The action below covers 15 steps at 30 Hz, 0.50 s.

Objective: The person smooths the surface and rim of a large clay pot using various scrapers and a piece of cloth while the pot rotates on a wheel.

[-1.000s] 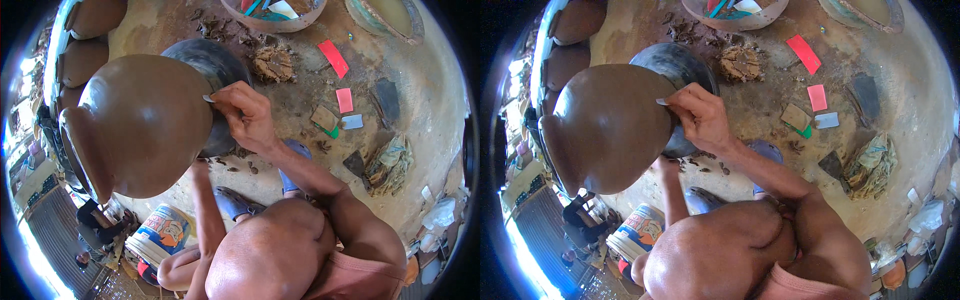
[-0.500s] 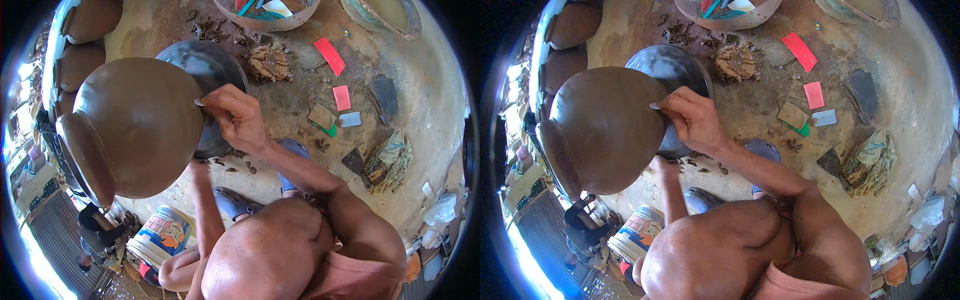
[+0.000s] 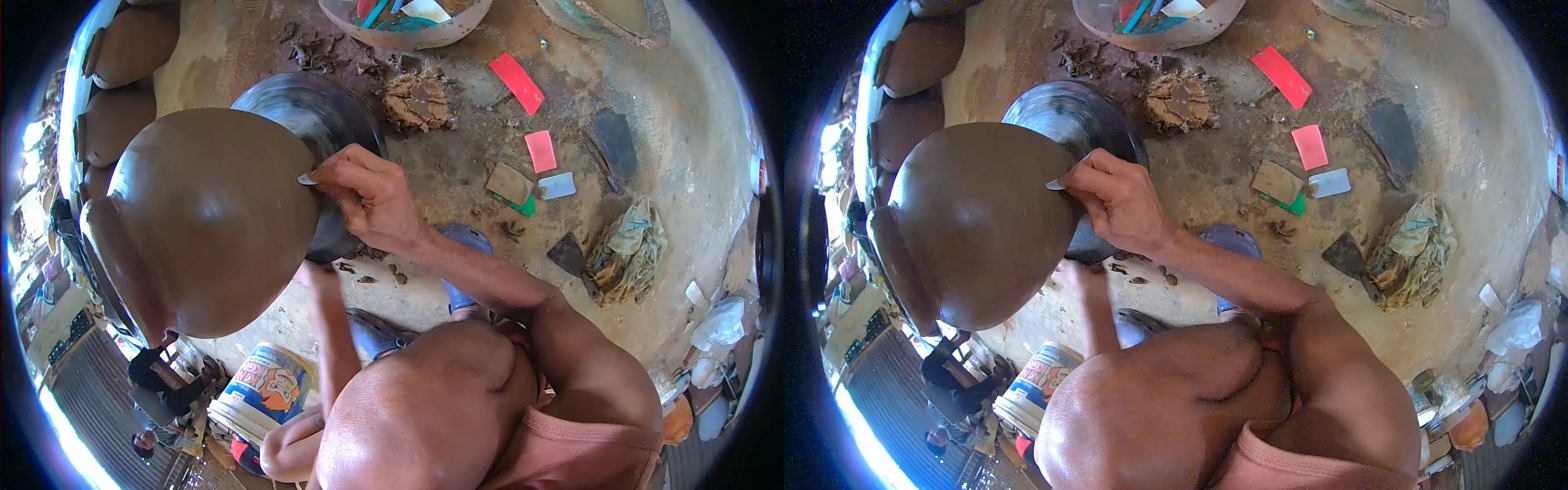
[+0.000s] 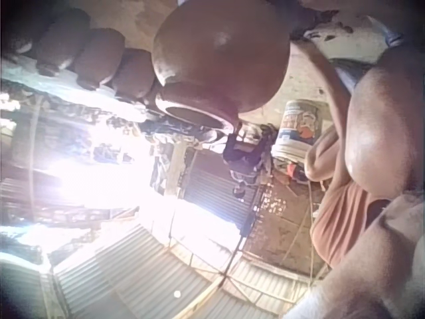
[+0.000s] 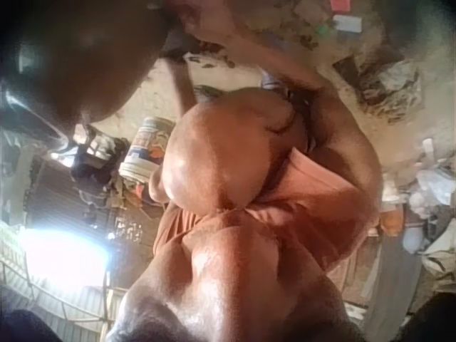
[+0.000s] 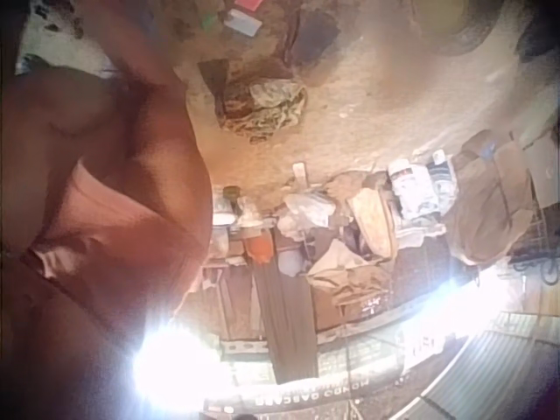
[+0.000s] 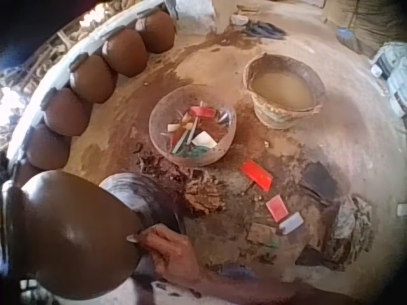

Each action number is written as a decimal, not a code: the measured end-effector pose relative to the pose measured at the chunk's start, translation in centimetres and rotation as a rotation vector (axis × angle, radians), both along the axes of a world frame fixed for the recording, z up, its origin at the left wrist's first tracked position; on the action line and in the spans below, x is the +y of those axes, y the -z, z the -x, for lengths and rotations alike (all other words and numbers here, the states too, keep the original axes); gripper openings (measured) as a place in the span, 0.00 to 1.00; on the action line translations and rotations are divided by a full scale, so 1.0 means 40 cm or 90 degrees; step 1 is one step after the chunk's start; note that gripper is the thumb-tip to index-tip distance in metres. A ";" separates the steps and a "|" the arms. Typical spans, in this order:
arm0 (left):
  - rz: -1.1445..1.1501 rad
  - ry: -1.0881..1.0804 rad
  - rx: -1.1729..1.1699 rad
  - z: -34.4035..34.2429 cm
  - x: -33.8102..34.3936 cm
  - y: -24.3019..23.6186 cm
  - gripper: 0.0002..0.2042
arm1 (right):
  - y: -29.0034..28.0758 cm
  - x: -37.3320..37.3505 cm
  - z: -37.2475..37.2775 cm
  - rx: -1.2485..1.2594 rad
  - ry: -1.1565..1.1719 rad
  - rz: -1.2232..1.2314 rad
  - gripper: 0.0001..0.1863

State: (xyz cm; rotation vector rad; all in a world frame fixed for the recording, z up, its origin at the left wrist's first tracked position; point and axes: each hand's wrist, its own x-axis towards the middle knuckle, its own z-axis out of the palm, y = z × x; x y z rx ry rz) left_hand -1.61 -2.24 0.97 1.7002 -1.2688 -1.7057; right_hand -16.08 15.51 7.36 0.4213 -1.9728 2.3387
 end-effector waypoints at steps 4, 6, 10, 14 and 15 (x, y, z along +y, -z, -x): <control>-0.318 0.092 0.013 -0.035 0.204 -0.036 0.33 | 0.020 0.010 0.003 0.031 0.026 -0.009 0.17; -0.289 0.073 -0.016 -0.012 0.210 -0.073 0.36 | 0.021 0.028 0.014 0.012 0.031 -0.014 0.17; -0.166 0.094 0.108 0.005 -0.003 -0.037 0.38 | 0.019 0.021 0.022 0.024 0.033 -0.011 0.15; -0.006 -0.056 -0.017 0.029 0.086 0.010 0.35 | 0.037 -0.008 0.016 0.031 0.027 -0.014 0.15; -0.061 -0.086 0.044 0.054 0.180 -0.028 0.33 | 0.045 -0.010 0.014 0.034 0.029 -0.019 0.14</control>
